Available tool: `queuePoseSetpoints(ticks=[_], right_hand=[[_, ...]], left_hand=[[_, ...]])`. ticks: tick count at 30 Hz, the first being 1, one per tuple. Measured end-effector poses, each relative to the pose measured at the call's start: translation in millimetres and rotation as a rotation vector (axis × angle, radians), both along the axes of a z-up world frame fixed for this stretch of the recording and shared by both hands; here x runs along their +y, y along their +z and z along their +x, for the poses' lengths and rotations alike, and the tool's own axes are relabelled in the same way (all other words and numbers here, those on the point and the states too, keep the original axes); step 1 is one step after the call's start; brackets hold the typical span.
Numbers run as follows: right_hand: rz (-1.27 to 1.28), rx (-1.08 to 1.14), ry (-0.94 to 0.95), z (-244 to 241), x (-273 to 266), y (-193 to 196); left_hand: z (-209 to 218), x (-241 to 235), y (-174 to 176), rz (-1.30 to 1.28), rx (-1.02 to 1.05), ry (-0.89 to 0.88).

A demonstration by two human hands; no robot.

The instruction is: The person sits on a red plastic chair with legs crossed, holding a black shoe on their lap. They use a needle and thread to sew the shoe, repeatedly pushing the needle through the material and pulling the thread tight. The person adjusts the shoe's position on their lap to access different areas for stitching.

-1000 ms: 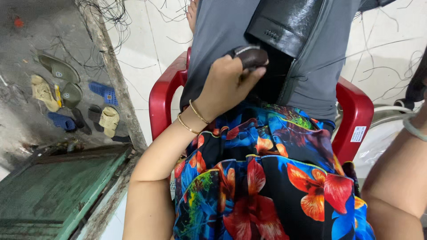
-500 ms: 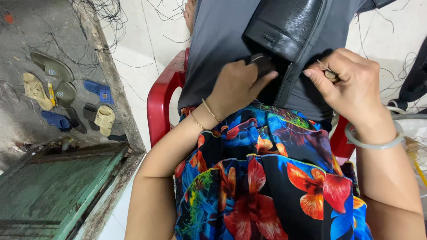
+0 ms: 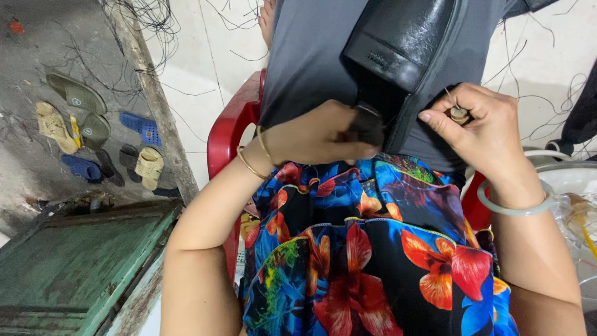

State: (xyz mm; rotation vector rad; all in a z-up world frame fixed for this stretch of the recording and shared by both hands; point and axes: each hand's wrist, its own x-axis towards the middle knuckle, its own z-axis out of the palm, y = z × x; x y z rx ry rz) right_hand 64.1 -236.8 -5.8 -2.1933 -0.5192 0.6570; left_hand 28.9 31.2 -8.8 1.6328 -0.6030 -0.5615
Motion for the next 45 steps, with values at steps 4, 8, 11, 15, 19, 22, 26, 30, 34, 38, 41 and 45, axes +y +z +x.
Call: queuePoseSetpoints(ticks=[4, 8, 11, 15, 19, 22, 26, 30, 34, 38, 41, 45], right_hand=[[0.016, -0.031, 0.03, -2, 6, 0], [0.012, -0.089, 0.048, 0, 12, 1], [-0.033, -0.076, 0.044, -5, 8, -2], [-0.021, 0.063, -0.051, -6, 5, 4], [0.125, 0.355, -0.141, -4, 7, 36], [-0.074, 0.191, -0.009, 6, 16, 67], [-0.363, -0.228, 0.241, 5, -8, 69], [-0.66, -0.445, 0.536, -1, -11, 71], [-0.647, -0.457, 0.608, 2, -5, 67], [-0.646, -0.416, 0.627, 3, -2, 63], [-0.681, -0.441, 0.626, 1, 1, 66], [-0.862, -0.711, 0.681, -1, 7, 76]], left_hand=[[-12, -28, -26, 0.645, -0.383, 0.169], [-9, -34, -42, 0.726, -0.476, 0.188], [-12, -34, -47, 0.838, -0.484, 0.119], [-9, -20, -18, 0.511, -0.218, 0.17], [-32, -42, -20, 0.545, -0.551, 0.364], [-26, -62, -16, 0.651, -0.711, 0.559], [-16, 15, 1, 0.073, -0.178, 0.782], [-35, 63, -31, 0.704, -0.305, 1.021], [-16, 3, 40, 0.176, -0.132, 0.926], [-21, -28, 4, 0.474, -0.527, 0.536], [-23, -36, -18, 0.619, -0.6, 0.519], [-22, -39, -30, 0.619, -0.542, 0.426]])
